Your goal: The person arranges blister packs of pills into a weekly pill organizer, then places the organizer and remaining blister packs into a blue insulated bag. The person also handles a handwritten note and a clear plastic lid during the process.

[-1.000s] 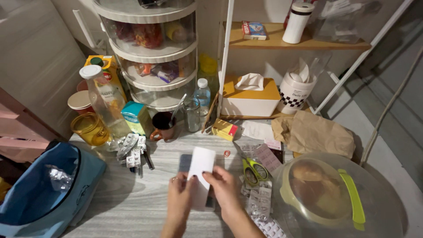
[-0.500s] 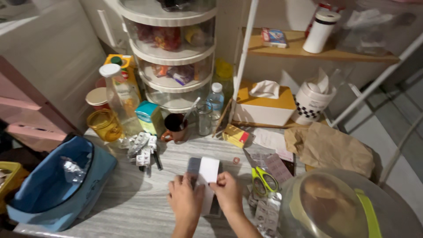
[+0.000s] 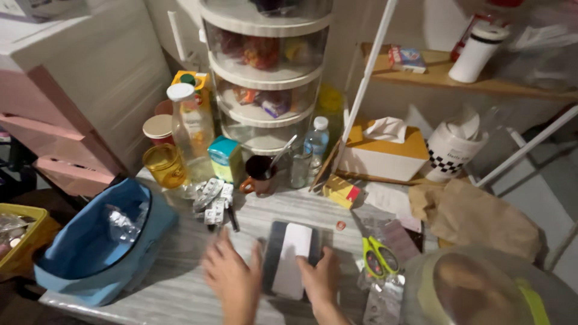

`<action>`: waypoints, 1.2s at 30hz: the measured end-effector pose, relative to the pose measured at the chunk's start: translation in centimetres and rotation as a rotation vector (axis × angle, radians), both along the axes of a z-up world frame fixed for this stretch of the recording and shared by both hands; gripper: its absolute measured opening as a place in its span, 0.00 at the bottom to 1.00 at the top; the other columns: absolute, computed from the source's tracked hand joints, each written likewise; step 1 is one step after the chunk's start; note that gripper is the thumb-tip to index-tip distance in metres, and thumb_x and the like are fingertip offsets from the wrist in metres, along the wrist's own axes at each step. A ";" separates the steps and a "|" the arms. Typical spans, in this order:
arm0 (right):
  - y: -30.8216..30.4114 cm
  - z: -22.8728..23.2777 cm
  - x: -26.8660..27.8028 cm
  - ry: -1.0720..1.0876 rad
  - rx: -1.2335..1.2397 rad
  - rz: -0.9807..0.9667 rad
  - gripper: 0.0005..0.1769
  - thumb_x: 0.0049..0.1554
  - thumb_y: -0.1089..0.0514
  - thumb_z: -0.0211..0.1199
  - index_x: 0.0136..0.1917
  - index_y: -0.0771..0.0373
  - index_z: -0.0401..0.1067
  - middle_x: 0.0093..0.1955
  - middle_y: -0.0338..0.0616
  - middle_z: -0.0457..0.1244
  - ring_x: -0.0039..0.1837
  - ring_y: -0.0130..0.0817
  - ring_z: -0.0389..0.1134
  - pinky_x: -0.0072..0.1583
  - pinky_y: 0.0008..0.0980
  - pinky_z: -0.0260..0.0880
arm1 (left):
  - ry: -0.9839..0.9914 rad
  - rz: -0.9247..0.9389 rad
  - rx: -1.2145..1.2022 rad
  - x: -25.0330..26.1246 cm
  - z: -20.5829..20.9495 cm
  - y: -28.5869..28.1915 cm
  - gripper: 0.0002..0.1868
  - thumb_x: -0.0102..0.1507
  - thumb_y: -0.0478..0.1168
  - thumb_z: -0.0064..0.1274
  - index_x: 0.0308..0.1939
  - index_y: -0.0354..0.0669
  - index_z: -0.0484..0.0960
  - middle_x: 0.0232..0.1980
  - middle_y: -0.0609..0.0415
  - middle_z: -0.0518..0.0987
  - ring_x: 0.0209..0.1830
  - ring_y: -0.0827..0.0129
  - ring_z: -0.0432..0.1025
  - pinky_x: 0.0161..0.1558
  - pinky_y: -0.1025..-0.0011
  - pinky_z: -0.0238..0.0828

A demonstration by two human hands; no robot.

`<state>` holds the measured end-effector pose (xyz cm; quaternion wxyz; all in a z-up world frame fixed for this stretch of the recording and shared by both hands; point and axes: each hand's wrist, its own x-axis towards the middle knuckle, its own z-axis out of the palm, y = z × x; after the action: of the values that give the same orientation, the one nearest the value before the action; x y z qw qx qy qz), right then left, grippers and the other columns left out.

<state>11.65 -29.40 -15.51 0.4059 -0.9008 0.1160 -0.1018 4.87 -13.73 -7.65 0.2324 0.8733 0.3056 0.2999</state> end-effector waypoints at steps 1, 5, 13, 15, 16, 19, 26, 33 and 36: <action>0.4 0.9 -0.3 0.039 -0.063 -0.040 0.43 0.42 0.45 0.77 0.64 0.66 0.66 0.61 0.59 0.64 0.62 0.54 0.65 0.62 0.48 0.65 | -0.078 0.014 0.081 -0.1 1.3 1.7 0.36 0.58 0.53 0.58 0.67 0.43 0.69 0.67 0.41 0.69 0.67 0.42 0.62 0.62 0.44 0.58; 3.6 6.7 -0.5 -0.419 -0.276 -0.051 0.40 0.41 0.53 0.73 0.65 0.67 0.66 0.66 0.66 0.61 0.64 0.63 0.60 0.61 0.58 0.60 | -0.008 -0.051 -0.149 2.1 5.0 8.1 0.28 0.64 0.50 0.56 0.66 0.46 0.71 0.62 0.46 0.72 0.64 0.50 0.65 0.60 0.45 0.60; 19.5 10.0 -0.4 -0.246 0.269 0.285 0.11 0.54 0.54 0.66 0.47 0.62 0.74 0.47 0.46 0.71 0.51 0.41 0.72 0.54 0.38 0.71 | -0.052 -0.064 0.075 -0.9 6.0 22.5 0.27 0.61 0.48 0.61 0.62 0.45 0.74 0.62 0.44 0.71 0.63 0.45 0.64 0.56 0.42 0.60; 24.4 10.5 -1.5 -0.171 0.353 0.307 0.12 0.54 0.52 0.66 0.45 0.63 0.74 0.45 0.47 0.71 0.48 0.41 0.73 0.52 0.38 0.72 | -0.038 0.014 0.158 -2.7 6.8 27.7 0.26 0.59 0.47 0.61 0.61 0.48 0.76 0.62 0.46 0.71 0.64 0.44 0.63 0.58 0.44 0.61; 26.4 10.5 -2.4 -0.119 0.366 0.305 0.14 0.54 0.50 0.67 0.45 0.63 0.74 0.43 0.48 0.71 0.47 0.42 0.74 0.51 0.38 0.72 | 0.017 0.038 0.164 -3.3 7.0 30.2 0.27 0.59 0.48 0.61 0.61 0.47 0.76 0.62 0.45 0.71 0.64 0.44 0.63 0.57 0.43 0.61; 31.3 10.4 -4.6 0.015 0.233 0.320 0.23 0.50 0.45 0.74 0.48 0.63 0.71 0.44 0.53 0.70 0.48 0.47 0.73 0.51 0.40 0.72 | 0.233 0.067 0.157 -4.8 6.7 36.2 0.32 0.57 0.52 0.63 0.61 0.44 0.74 0.62 0.43 0.71 0.63 0.43 0.64 0.53 0.41 0.64; 35.1 7.4 -4.5 -0.092 -0.052 0.376 0.16 0.45 0.58 0.69 0.48 0.63 0.75 0.44 0.56 0.71 0.51 0.55 0.73 0.52 0.47 0.72 | 0.420 -0.124 0.041 -5.3 5.2 41.7 0.13 0.65 0.48 0.51 0.49 0.52 0.84 0.51 0.48 0.83 0.47 0.44 0.79 0.47 0.48 0.76; 34.0 8.5 -6.6 -0.060 0.050 0.369 0.16 0.47 0.60 0.67 0.50 0.61 0.73 0.39 0.54 0.70 0.44 0.52 0.73 0.46 0.45 0.71 | 0.550 -0.145 0.148 -5.2 5.7 41.3 0.10 0.63 0.47 0.53 0.44 0.53 0.84 0.42 0.47 0.85 0.44 0.49 0.80 0.43 0.52 0.77; 32.9 11.4 -9.3 0.029 0.160 0.325 0.14 0.49 0.60 0.66 0.49 0.61 0.72 0.36 0.52 0.69 0.40 0.49 0.72 0.45 0.43 0.70 | 0.468 -0.175 0.129 -6.7 9.4 40.0 0.11 0.64 0.48 0.51 0.46 0.56 0.84 0.41 0.50 0.85 0.43 0.51 0.80 0.41 0.51 0.76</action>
<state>2.39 3.53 -4.12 0.4857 -0.8739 -0.0177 -0.0123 -1.82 26.23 1.78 0.1241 0.9550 0.2547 0.0872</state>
